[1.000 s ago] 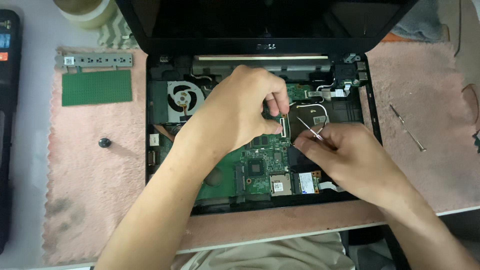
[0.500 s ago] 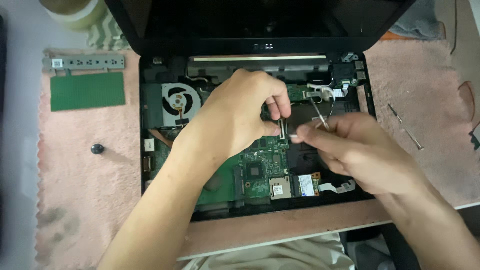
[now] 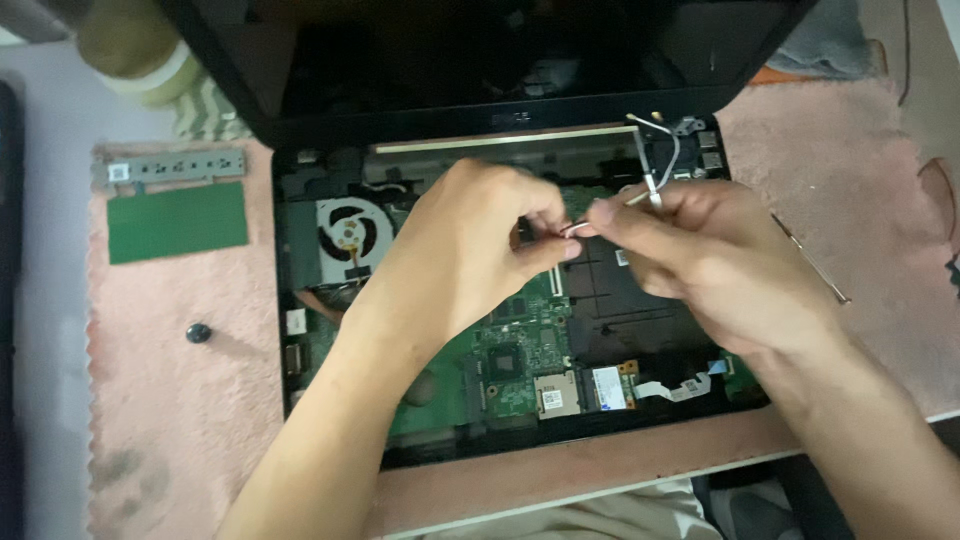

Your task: The person works on a disassembled laptop, using a small screwdriver to disconnect and reconnect internal ribbon cables and connectors. They then lift and reposition the screen assembly within the chassis.

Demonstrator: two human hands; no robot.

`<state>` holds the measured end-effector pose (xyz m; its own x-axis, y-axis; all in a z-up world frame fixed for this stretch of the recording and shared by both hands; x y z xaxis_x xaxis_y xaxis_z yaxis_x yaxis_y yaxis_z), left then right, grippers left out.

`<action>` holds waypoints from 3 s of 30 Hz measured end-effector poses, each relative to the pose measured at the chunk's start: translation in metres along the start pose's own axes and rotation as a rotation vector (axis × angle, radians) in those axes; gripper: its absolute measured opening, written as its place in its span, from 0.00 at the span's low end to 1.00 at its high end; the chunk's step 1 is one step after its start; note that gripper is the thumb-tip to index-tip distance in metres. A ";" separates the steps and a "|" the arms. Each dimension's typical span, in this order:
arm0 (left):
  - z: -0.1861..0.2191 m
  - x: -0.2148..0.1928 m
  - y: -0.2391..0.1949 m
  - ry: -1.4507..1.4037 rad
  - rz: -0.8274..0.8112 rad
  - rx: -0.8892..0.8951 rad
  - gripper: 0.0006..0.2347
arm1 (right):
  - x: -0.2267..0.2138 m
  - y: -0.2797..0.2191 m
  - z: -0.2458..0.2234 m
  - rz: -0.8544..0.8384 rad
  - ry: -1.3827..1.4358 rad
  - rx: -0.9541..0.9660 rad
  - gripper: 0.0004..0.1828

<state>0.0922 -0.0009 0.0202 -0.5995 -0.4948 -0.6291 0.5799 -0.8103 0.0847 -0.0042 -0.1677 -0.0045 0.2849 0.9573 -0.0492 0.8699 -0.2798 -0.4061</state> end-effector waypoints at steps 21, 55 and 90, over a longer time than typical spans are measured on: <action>0.014 -0.001 -0.002 0.209 0.188 0.225 0.08 | -0.020 -0.052 -0.016 0.060 -0.971 -0.390 0.15; 0.044 0.019 0.036 0.333 0.074 0.290 0.17 | 0.011 -0.055 0.010 -0.043 -0.821 -0.786 0.12; 0.076 0.038 0.084 0.184 0.287 0.274 0.17 | 0.008 -0.055 0.016 -0.086 -0.802 -0.761 0.10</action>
<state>0.0762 -0.1120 0.0617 -0.3128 -0.6679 -0.6754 0.5262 -0.7138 0.4622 -0.0560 -0.1435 0.0030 0.1074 0.6684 -0.7360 0.9728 0.0820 0.2165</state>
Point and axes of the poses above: each hand's wrist, its own y-axis towards the middle knuckle, its own x-axis out of the palm, z = x × y, the point moved 7 cm from there along y, towards the middle knuckle, and after that the axes turned 3 degrees about y, right-handed, at the moved point
